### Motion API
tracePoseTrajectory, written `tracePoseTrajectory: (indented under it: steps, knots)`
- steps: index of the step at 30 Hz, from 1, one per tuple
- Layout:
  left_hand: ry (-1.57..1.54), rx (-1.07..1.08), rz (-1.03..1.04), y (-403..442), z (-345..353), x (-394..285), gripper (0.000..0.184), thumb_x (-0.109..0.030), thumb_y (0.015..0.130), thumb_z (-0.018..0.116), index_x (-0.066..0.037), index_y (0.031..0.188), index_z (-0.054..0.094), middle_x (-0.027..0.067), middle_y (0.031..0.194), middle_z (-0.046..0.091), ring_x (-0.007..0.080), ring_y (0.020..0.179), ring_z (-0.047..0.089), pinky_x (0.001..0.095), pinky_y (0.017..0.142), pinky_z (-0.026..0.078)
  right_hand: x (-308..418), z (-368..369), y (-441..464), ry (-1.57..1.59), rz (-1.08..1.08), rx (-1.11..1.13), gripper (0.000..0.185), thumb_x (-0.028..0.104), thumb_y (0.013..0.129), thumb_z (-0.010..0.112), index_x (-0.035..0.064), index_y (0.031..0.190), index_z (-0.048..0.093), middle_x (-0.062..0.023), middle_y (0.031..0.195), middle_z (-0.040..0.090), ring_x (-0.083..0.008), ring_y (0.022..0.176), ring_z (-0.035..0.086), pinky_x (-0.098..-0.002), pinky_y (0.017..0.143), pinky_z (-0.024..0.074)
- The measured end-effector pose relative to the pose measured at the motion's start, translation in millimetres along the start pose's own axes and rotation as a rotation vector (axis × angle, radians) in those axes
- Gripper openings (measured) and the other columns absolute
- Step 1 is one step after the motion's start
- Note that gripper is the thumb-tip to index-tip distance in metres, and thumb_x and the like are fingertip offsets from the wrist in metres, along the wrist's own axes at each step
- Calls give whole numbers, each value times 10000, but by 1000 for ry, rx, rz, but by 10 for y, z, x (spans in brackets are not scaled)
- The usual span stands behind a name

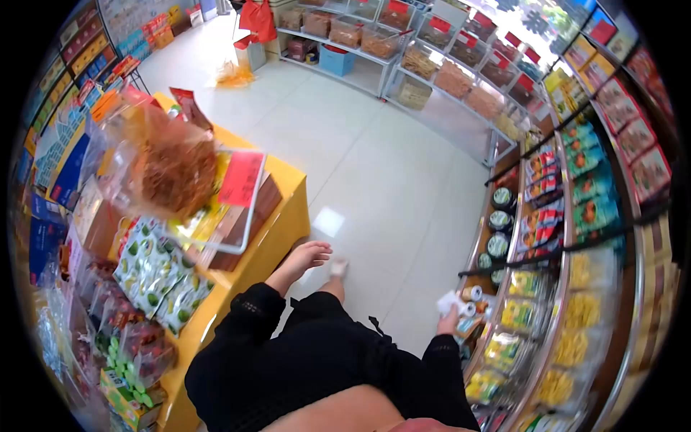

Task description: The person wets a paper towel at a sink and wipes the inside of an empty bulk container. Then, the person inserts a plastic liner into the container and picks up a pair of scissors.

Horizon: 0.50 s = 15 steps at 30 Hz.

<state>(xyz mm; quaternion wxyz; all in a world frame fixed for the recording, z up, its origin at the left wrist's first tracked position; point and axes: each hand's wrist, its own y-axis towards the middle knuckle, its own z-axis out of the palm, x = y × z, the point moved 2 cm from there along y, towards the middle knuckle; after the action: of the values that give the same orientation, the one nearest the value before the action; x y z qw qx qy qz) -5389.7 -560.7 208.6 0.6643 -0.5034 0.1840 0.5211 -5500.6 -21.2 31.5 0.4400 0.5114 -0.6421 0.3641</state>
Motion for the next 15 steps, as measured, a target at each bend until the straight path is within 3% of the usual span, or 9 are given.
tracePoseTrajectory:
  steps: [1,2,5,8,10,11,12,15]
  knots:
    - [-101,-66,24,285,-75,-147,230,-165,854,448,-31,1026,522,60,966,581,123,847,553,255,732,443,1060,513,525,594,407,-193,323,192,780,584,44,1056,506,-74,985,578,-193,932,551,-333,825,429]
    - [-194,-126,48,621,-153,-271,234,-168,857,444,-29,1031,519,66,966,583,129,839,557,259,730,446,1102,874,1219,717,326,-190,339,184,792,552,-29,1050,498,-97,1001,566,-228,922,550,-333,815,436]
    - [-516,25,-42,1900,-257,-406,264,-189,870,432,-39,1078,493,70,954,589,134,816,568,263,716,453,1606,1883,2527,809,307,-98,296,131,774,544,-14,1030,508,-96,967,567,-224,882,560,-338,786,451]
    - [-431,54,-35,2852,20,-1210,271,-195,877,426,-37,1088,487,65,986,578,134,849,557,261,733,446,1385,2649,3286,873,333,-74,305,108,749,543,-13,1027,506,-95,940,567,-229,864,565,-346,763,459]
    - [-363,77,41,3352,209,-1946,272,-200,879,423,-37,1087,487,63,1005,573,133,863,553,257,745,442,1431,2909,3498,629,557,-142,322,104,729,536,-16,1026,504,-99,926,566,-231,855,567,-356,725,471]
    - [-258,109,123,3576,225,-2347,273,-205,882,421,-38,1087,487,61,1023,567,133,877,549,254,758,437,1459,2990,3540,558,544,-58,264,118,739,509,32,988,512,-80,914,565,-226,855,561,-369,719,462]
    - [-250,84,124,3800,222,-2698,273,-205,882,421,-38,1087,487,61,1023,567,133,877,549,254,758,437,1399,3080,3602,534,603,-77,304,105,716,520,-18,994,514,-95,906,564,-232,821,571,-369,685,479]
    - [-114,106,212,4592,11,-3520,271,-205,883,420,-40,1087,486,56,1025,565,130,888,548,250,778,431,505,3164,3856,355,681,-104,274,130,706,505,-19,936,520,-97,848,569,-253,764,574,-405,669,479]
